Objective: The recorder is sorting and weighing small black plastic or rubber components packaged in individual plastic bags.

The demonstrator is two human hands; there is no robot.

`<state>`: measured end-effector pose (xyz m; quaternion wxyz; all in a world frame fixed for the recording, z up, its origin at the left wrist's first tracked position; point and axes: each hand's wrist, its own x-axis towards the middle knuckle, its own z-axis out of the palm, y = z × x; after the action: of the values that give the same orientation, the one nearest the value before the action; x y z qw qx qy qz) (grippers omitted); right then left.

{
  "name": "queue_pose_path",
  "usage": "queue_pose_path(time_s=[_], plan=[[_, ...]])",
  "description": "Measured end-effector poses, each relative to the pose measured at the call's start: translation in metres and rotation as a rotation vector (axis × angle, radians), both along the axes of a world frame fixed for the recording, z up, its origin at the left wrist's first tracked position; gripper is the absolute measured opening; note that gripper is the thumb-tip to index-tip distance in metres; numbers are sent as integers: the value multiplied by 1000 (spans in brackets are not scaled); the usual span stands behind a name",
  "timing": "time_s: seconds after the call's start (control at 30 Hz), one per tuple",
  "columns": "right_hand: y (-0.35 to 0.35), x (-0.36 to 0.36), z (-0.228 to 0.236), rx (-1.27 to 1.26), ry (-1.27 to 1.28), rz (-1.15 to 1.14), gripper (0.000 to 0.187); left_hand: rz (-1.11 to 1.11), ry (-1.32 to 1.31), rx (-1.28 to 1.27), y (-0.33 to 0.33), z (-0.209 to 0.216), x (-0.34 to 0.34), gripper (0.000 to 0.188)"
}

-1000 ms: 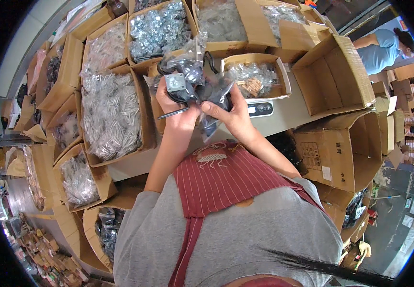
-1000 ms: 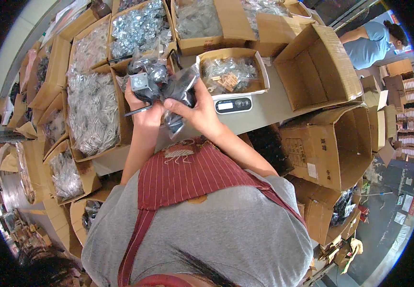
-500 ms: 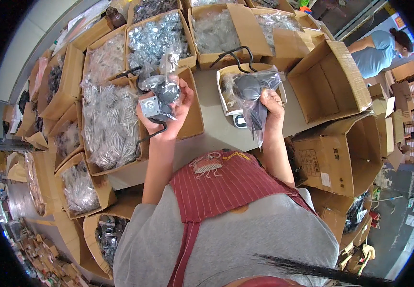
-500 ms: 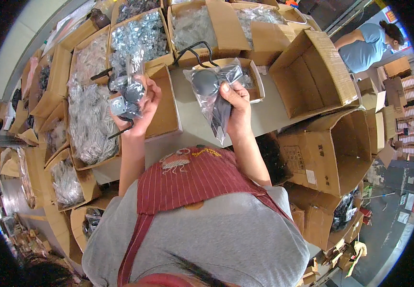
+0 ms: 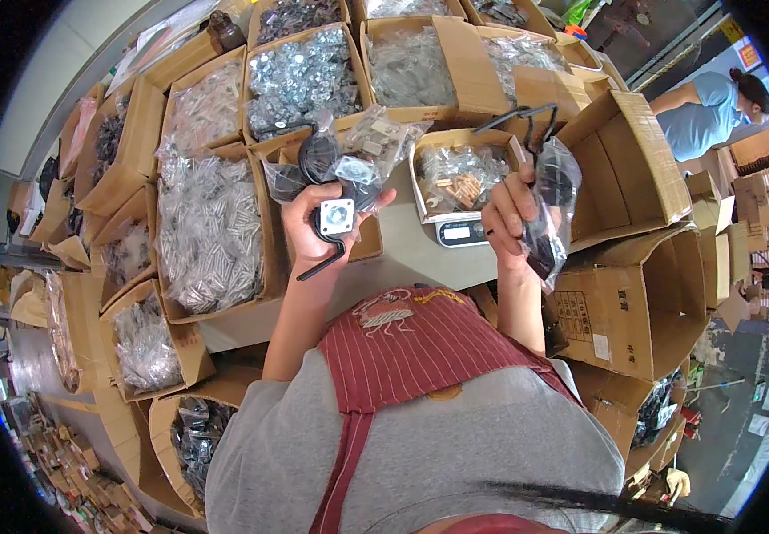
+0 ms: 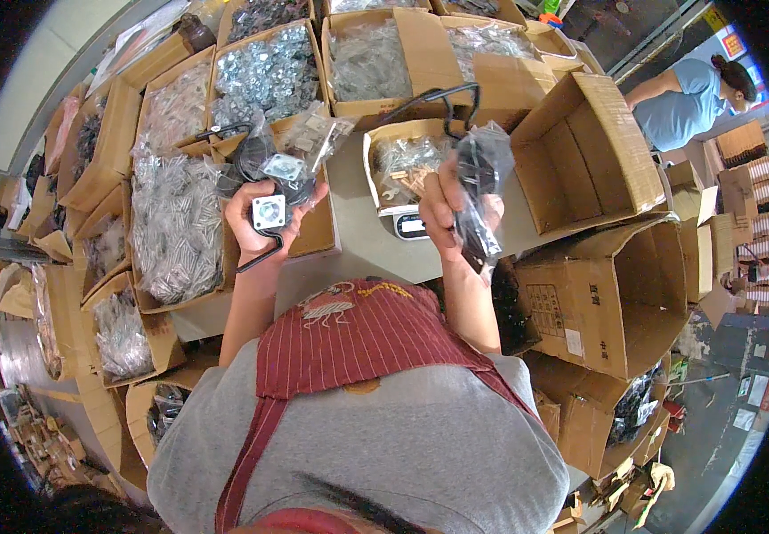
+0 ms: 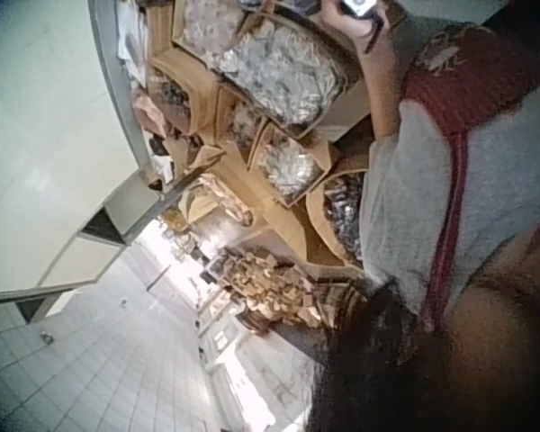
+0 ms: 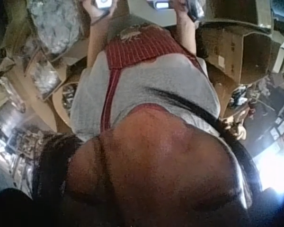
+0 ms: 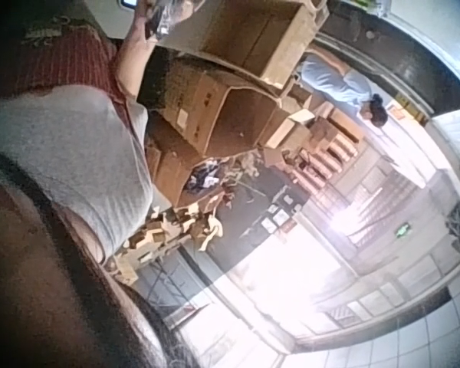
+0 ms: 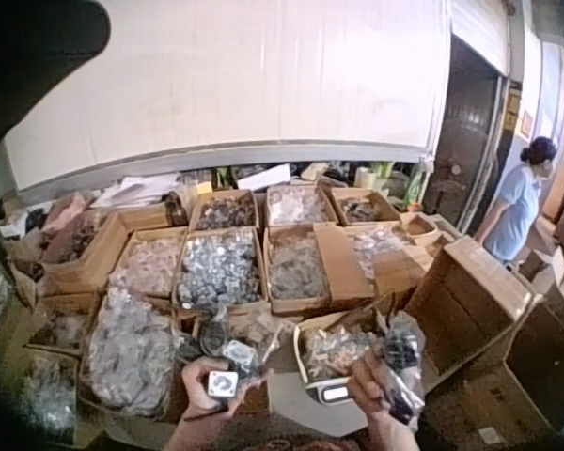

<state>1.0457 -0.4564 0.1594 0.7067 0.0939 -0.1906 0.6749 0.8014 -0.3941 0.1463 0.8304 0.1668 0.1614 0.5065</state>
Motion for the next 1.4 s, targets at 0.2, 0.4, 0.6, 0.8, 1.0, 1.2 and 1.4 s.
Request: queue_pose_path(time_s=[0.2, 0.4, 0.6, 0.8, 1.0, 1.2, 1.4], plan=[[-1, 19, -5, -65, -291, 223, 24, 46, 136, 214, -5, 6, 9, 45], [-6, 4, -16, -583, -490, -87, 17, 40, 232, 400, -5, 8, 6, 58], [-2, -8, -8, -625, -644, -188, 39, 11, 171, 385, 8, 7, -8, 57], [-1, -13, -5, -655, -683, -148, 34, 11, 74, 36, 14, -3, -23, 50], [3, -4, -21, -703, -672, -61, 27, 42, 514, -79, 14, -62, -44, 25], [12, -16, -30, -726, -623, -113, 30, -218, 576, -18, 20, -87, -39, 20], [15, -22, -40, -777, -656, -108, 31, -128, 543, -115, 11, -87, -21, 21]])
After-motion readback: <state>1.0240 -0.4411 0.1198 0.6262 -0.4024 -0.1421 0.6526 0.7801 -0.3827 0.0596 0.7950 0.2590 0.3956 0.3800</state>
